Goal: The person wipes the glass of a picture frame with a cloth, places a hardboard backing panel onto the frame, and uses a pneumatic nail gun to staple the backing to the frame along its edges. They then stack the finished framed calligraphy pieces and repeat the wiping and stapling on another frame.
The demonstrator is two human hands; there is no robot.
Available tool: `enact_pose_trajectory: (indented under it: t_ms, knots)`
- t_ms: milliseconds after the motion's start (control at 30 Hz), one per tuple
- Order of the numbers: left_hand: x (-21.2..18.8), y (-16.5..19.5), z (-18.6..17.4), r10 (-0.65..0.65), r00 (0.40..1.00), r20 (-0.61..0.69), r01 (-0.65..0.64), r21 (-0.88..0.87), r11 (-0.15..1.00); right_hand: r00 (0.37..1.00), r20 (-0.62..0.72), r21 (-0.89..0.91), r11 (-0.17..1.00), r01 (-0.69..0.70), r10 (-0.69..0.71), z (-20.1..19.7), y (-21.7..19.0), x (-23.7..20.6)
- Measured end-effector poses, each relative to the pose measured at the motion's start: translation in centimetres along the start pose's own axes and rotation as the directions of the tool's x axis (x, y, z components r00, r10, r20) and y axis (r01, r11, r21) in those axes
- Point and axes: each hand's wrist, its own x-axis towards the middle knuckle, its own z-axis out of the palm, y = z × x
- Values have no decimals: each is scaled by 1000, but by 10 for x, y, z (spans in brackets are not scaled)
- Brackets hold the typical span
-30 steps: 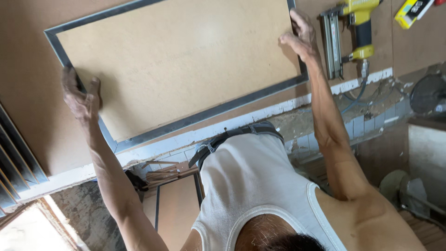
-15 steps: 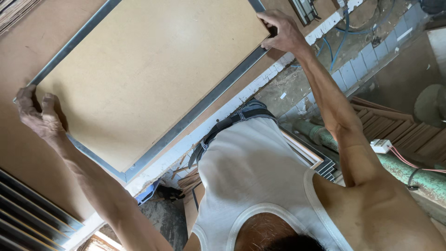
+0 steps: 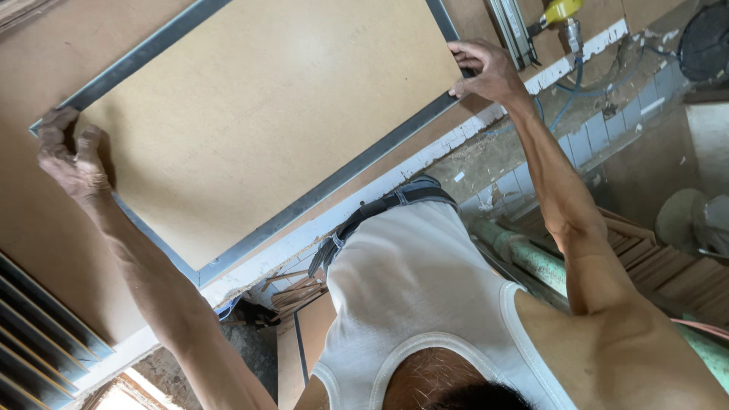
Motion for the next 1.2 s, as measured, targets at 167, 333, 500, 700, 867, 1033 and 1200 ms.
enact_pose_trajectory:
  t_ms: [167,333,500,700,867,1033,1200]
  knots:
    - [-12,-1,-3,-1,1000,-20,0,-51,999,984,154,-273,961,-42,87,-9,-33,47]
    - [-89,-18,2,42,986,-164,3,265,964,992,116,-466,878,107,-59,5,-77,154]
    - [-232,-7,11,61,975,-215,-14,211,977,958,207,-498,864,-74,201,15,-108,243]
    - [-307,-1,25,-204,931,-302,254,139,957,901,354,-602,798,15,250,17,-116,263]
    - [-297,-12,32,-208,883,-422,255,59,965,954,296,-396,914,85,39,23,-140,255]
    - [-294,-4,28,-200,873,-445,242,40,969,972,233,-406,906,124,-29,22,-146,253]
    - [-293,4,31,-193,868,-458,215,-5,977,982,143,-706,708,12,126,23,-130,250]
